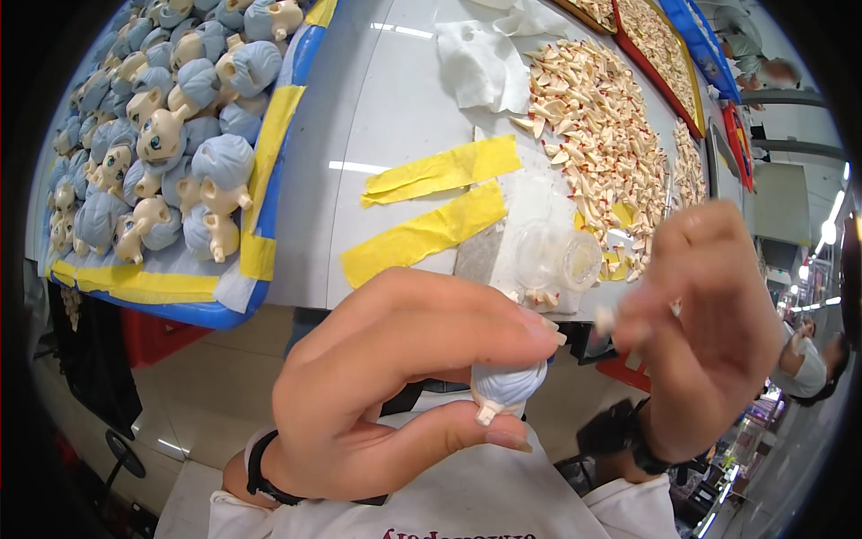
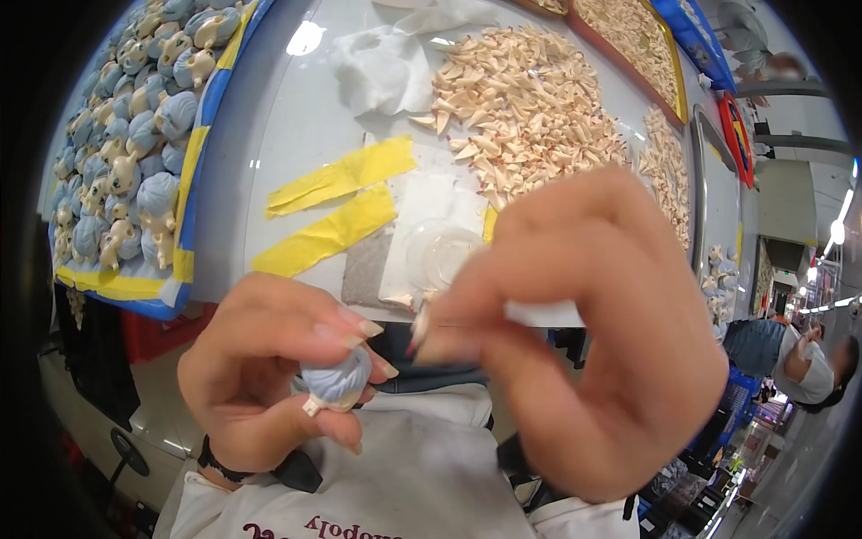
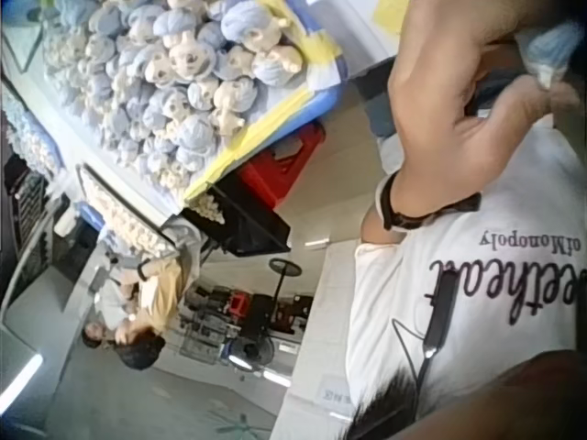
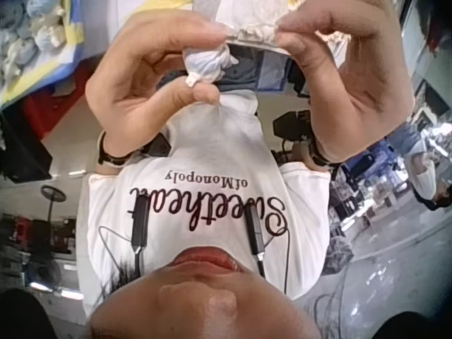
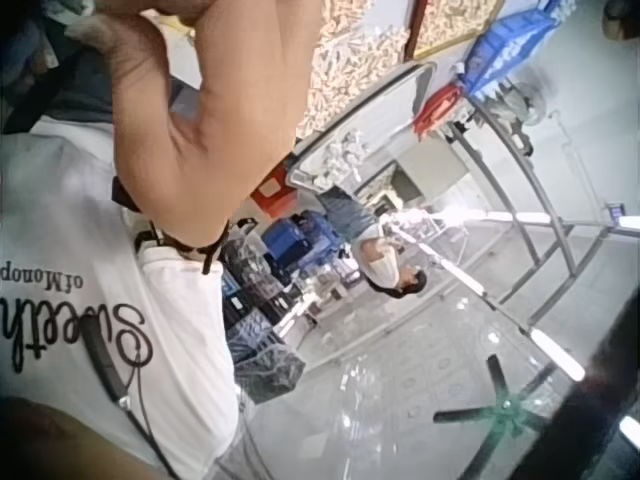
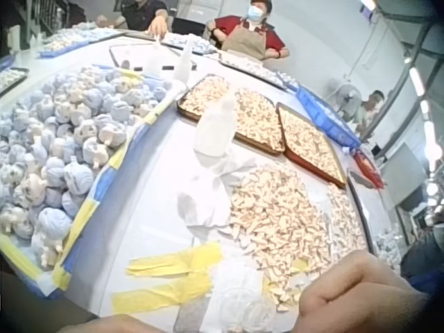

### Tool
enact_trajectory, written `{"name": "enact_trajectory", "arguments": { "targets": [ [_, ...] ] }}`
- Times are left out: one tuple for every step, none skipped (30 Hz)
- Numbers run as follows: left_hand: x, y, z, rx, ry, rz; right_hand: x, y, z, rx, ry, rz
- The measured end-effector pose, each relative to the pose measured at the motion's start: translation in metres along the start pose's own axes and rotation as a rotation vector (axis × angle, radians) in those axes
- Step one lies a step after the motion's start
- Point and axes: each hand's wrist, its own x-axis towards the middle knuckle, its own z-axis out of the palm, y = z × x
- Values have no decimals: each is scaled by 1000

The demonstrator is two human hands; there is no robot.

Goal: The person assembles small doll heads by inserting individual strands of light-colored hair into the top of each head. They pick up a doll head from a blue tray, insert a hair strand, and place the finished head back on the tray. This process is repeated continuously.

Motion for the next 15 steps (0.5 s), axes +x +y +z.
{"name": "enact_trajectory", "arguments": {
  "targets": [
    [0, 0, 2, -14, 17, -12, -3, 0, 2, 73, -20, -21],
    [0, 0, 3, -5, 22, -14, -6, 0, 5, 149, -45, -43],
    [-1, 0, 3, 6, 29, -15, -8, -1, 9, 225, -74, -67],
    [-1, 1, 1, 40, 24, -6, -10, -2, 12, 261, -101, -50],
    [-2, 1, 0, 66, 21, 12, -14, -1, 19, 286, -73, -38],
    [-1, 1, 0, 86, 10, 29, -18, 0, 23, 307, -38, -20],
    [0, 0, 1, 99, 2, 54, -22, 0, 28, 329, -3, -2],
    [1, 0, 2, 97, 4, 57, -24, 0, 32, 303, 55, -20],
    [0, 1, 3, 102, 15, 59, -24, 1, 33, 281, 62, -49],
    [-3, 3, 6, 93, 36, 39, -24, 1, 33, 260, 70, -77],
    [-5, 5, 7, 104, 46, 31, -22, 2, 30, 234, 34, -110],
    [-6, 6, 9, 110, 52, 24, -22, 2, 29, 222, 30, -133],
    [-6, 8, 9, 137, 47, 29, -22, 2, 28, 212, 27, -156],
    [-6, 8, 9, 172, 42, 40, -22, 2, 31, 220, 52, -172],
    [-5, 9, 10, 206, 37, 52, -23, 3, 32, 218, 70, -182]
  ]
}}
